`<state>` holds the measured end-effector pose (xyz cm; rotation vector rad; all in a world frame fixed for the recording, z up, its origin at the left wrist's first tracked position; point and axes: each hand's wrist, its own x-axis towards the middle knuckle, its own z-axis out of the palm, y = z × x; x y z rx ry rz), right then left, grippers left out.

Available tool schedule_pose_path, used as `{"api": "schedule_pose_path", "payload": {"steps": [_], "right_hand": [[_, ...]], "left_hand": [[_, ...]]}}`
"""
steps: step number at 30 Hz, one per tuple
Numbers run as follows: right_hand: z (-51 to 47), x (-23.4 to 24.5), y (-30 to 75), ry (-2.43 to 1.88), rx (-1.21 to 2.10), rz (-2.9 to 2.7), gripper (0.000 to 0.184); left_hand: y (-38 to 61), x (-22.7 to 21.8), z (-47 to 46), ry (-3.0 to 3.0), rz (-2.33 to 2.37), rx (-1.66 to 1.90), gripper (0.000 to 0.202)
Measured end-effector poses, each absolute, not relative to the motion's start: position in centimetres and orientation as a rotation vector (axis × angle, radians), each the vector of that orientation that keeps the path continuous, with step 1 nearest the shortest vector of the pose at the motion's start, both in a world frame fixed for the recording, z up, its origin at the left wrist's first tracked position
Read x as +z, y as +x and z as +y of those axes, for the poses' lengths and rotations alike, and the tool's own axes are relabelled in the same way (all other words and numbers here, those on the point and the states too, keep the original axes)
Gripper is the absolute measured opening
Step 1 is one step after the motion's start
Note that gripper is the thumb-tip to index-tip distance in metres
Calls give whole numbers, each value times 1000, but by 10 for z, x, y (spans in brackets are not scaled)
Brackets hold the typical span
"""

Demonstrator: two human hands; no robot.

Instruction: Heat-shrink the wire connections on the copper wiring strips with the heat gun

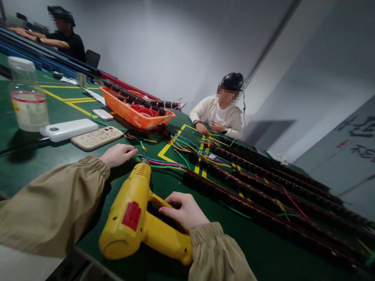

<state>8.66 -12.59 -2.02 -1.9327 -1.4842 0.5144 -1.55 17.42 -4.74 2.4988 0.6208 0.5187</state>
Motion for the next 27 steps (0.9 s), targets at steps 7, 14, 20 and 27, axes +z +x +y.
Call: {"api": "schedule_pose_path", "payload": {"steps": [7,14,20,27], "right_hand": [[-157,-13,97,-1997,416,-1516,21],[-182,-12,110,-2089,296,-1527,27],[-195,-11,120,-2146,245,-1522,27],[-196,-11,119,-2187,218,-1533,31]], "left_hand": [[-16,-48,175,2486,622,517,47],[-16,-47,174,2490,623,514,48],[-17,-45,173,2518,613,481,48],[-15,-48,175,2553,649,515,44]]}}
